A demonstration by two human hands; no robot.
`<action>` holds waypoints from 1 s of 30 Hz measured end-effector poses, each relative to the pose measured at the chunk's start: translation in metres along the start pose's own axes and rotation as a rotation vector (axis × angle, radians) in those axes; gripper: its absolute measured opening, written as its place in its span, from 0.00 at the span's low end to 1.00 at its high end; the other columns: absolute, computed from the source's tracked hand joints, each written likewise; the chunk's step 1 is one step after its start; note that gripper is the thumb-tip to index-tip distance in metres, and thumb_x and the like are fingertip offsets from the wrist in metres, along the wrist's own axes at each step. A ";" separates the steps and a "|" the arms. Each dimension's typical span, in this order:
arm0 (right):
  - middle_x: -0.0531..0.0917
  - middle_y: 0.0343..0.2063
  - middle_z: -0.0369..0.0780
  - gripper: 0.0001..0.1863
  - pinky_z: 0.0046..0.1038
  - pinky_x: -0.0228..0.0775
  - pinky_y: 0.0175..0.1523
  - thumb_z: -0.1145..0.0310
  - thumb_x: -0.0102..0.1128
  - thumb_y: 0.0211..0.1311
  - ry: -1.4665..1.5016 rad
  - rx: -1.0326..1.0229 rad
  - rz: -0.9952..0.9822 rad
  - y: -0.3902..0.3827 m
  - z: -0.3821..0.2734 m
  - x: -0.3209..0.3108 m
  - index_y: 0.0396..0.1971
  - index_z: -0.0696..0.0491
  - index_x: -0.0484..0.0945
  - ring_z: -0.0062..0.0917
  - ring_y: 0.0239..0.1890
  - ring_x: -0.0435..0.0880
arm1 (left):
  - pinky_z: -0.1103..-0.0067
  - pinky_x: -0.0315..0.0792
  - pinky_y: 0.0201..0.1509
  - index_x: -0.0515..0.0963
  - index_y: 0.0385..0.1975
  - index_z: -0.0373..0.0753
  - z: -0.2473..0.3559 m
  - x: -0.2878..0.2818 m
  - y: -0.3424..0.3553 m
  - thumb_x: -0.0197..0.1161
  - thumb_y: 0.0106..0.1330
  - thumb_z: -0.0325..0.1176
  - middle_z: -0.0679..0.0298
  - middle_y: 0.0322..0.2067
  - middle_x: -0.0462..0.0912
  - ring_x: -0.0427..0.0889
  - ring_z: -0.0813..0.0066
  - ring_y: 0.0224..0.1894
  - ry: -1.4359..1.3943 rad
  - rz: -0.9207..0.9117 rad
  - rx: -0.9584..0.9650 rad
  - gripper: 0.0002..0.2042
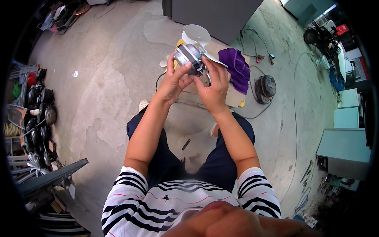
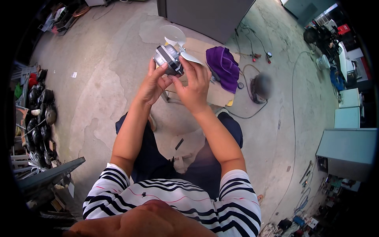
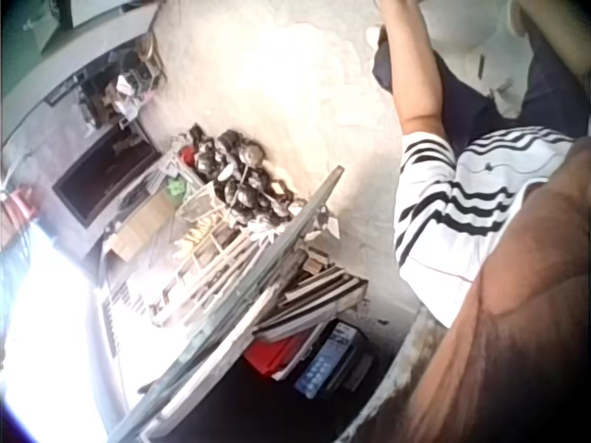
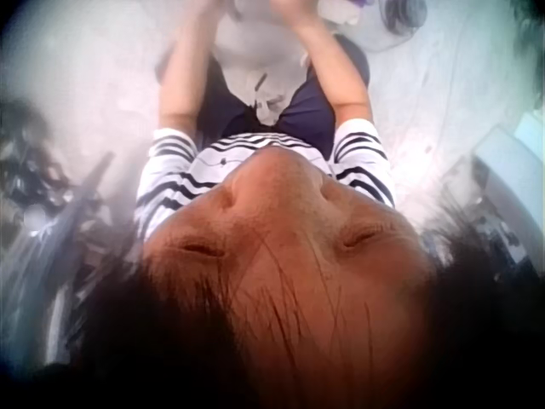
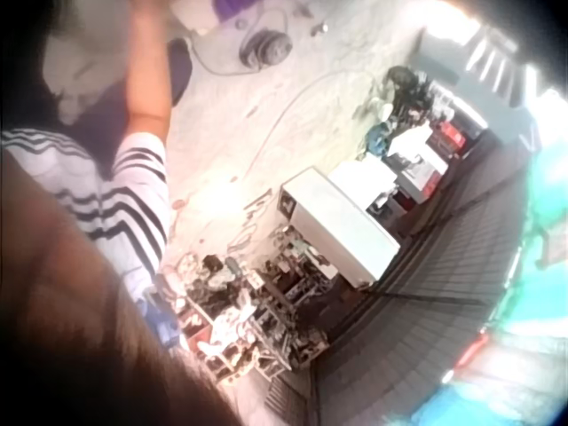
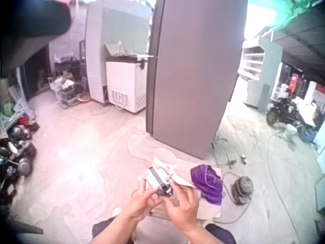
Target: The person disassembles a fan motor assembly using a wrench and a screwdriver, separates the motor components, and then reattaches fan blades to a motor shaft by tightening nuts.
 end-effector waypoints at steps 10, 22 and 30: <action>0.80 0.47 0.38 0.26 0.35 0.60 0.57 0.69 0.72 0.49 0.114 0.065 0.069 -0.001 0.007 -0.001 0.51 0.49 0.77 0.33 0.49 0.77 | 0.68 0.77 0.57 0.41 0.71 0.46 -0.004 0.008 -0.002 0.65 0.61 0.32 0.48 0.58 0.66 0.77 0.62 0.55 0.017 0.003 0.004 0.44; 0.80 0.47 0.41 0.23 0.39 0.58 0.61 0.71 0.69 0.53 0.159 0.096 0.081 -0.007 0.011 0.004 0.50 0.52 0.75 0.36 0.50 0.76 | 0.72 0.79 0.50 0.43 0.71 0.48 -0.011 0.010 -0.002 0.62 0.63 0.36 0.54 0.52 0.73 0.81 0.69 0.47 0.224 0.080 0.033 0.41; 0.79 0.52 0.42 0.19 0.34 0.63 0.60 0.72 0.68 0.56 0.181 0.138 0.083 -0.009 0.014 0.002 0.48 0.53 0.75 0.36 0.54 0.75 | 0.71 0.80 0.51 0.45 0.71 0.45 -0.012 0.011 0.001 0.63 0.62 0.38 0.53 0.51 0.72 0.81 0.68 0.47 0.404 0.087 0.088 0.41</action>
Point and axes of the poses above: each hand's wrist, its own y-axis towards the middle knuckle, its own x-axis out of the palm, z = x × y, the point moved 2 cm from there along y, towards the middle knuckle
